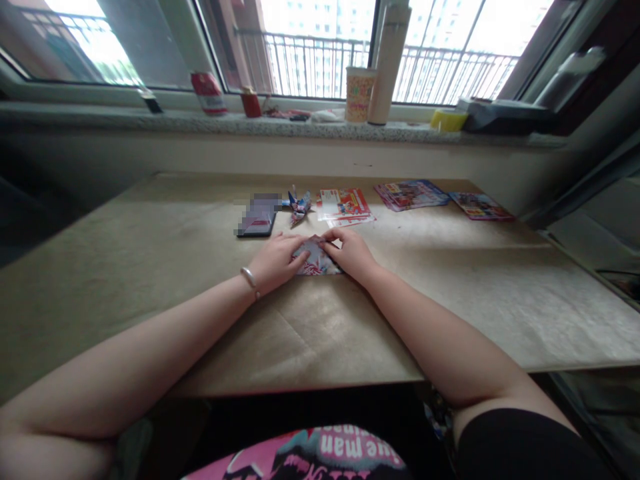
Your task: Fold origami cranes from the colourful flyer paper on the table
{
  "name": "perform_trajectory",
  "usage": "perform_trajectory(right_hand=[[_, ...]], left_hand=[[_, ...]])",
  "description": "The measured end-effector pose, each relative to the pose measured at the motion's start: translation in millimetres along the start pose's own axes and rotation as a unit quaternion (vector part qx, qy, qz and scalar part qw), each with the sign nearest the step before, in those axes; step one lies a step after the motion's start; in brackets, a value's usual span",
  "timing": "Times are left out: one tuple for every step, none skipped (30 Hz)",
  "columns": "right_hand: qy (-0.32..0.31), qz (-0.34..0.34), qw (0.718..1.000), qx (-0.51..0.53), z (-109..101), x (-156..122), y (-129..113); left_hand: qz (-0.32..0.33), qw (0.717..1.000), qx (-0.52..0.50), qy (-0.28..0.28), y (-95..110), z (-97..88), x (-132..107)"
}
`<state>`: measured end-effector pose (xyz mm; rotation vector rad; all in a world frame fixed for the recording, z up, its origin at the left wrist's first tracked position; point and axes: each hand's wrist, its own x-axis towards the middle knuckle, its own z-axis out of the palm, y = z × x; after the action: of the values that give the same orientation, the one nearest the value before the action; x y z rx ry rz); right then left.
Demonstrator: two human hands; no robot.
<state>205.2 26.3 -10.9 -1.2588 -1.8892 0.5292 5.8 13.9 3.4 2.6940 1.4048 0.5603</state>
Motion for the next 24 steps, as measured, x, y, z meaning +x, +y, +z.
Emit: perform_trajectory(right_hand=[[0.009, -0.005, 1.000, 0.014, -0.3, -1.3, -3.7], [0.017, -0.008, 0.999, 0.031, -0.3, -2.8, -7.5], [0.022, -0.005, 0.998, 0.054, -0.1, -4.3, -11.2], [0.023, 0.003, 0.997, 0.074, 0.4, -5.7, -14.7], [0.030, 0.014, 0.995, 0.090, 0.9, -7.1, -17.6], [0.035, 0.022, 0.994, 0.104, 1.5, -8.4, -20.0], [0.041, 0.027, 0.992, 0.116, 2.0, -9.5, -21.8], [0.048, 0.028, 0.991, 0.125, 2.4, -10.4, -23.1], [0.055, 0.025, 0.989, 0.132, 2.7, -11.1, -23.9], [0.060, 0.020, 0.989, 0.136, 2.9, -11.6, -24.3], [0.066, 0.017, 0.988, 0.138, 2.9, -12.0, -24.5], [0.070, 0.016, 0.988, 0.137, 2.9, -12.1, -24.4], [0.073, 0.018, 0.988, 0.135, 2.9, -12.1, -24.3], [0.074, 0.019, 0.988, 0.133, 2.9, -12.0, -24.1], [0.075, 0.021, 0.988, 0.131, 3.0, -11.8, -23.9], [0.076, 0.021, 0.988, 0.129, 3.3, -11.5, -23.7], [0.077, 0.020, 0.989, 0.128, 3.7, -11.3, -23.5], [0.078, 0.017, 0.989, 0.126, 4.2, -11.2, -23.5], [0.079, 0.015, 0.989, 0.125, 4.8, -11.2, -23.7], [0.080, 0.014, 0.988, 0.128, 5.5, -11.3, -24.2], [0.080, 0.015, 0.988, 0.134, 6.1, -11.6, -24.9], [0.079, 0.017, 0.986, 0.145, 6.6, -12.0, -26.0], [0.075, 0.021, 0.985, 0.156, 7.0, -12.5, -27.2], [0.073, 0.024, 0.984, 0.164, 7.2, -13.1, -28.5]], left_hand=[[0.003, 1.000, 0.011, 0.023, -0.7, -1.5, 0.2], [0.003, 0.999, 0.020, 0.044, -1.3, -2.8, 0.1], [0.002, 0.998, 0.024, 0.061, -1.7, -4.0, -0.2], [0.000, 0.997, 0.022, 0.073, -1.6, -4.9, -0.7], [-0.003, 0.997, 0.013, 0.079, -1.3, -5.5, -1.2], [-0.007, 0.997, -0.003, 0.082, -0.7, -5.6, -1.8], [-0.011, 0.996, -0.028, 0.083, 0.1, -5.3, -2.3], [-0.017, 0.994, -0.059, 0.086, 0.9, -4.5, -2.7], [-0.022, 0.991, -0.094, 0.090, 1.6, -3.2, -2.8], [-0.026, 0.987, -0.129, 0.096, 2.2, -1.7, -2.9], [-0.025, 0.982, -0.160, 0.102, 2.5, -0.1, -2.8], [-0.022, 0.977, -0.184, 0.107, 2.7, 1.4, -2.6], [-0.019, 0.973, -0.201, 0.113, 2.9, 2.6, -2.4], [-0.017, 0.970, -0.213, 0.118, 3.2, 3.4, -2.4], [-0.017, 0.967, -0.221, 0.123, 3.5, 3.7, -2.5], [-0.019, 0.965, -0.228, 0.128, 4.0, 3.5, -2.8], [-0.024, 0.963, -0.235, 0.132, 4.6, 3.0, -3.2], [-0.029, 0.960, -0.244, 0.134, 5.2, 2.4, -3.7], [-0.036, 0.956, -0.257, 0.136, 5.7, 1.8, -4.3], [-0.044, 0.951, -0.272, 0.138, 6.1, 1.4, -5.0], [-0.053, 0.947, -0.285, 0.140, 6.3, 1.4, -5.6], [-0.063, 0.942, -0.295, 0.144, 6.3, 1.7, -6.2], [-0.074, 0.939, -0.300, 0.150, 6.1, 2.2, -6.7], [-0.083, 0.937, -0.300, 0.156, 5.8, 3.0, -7.1]])
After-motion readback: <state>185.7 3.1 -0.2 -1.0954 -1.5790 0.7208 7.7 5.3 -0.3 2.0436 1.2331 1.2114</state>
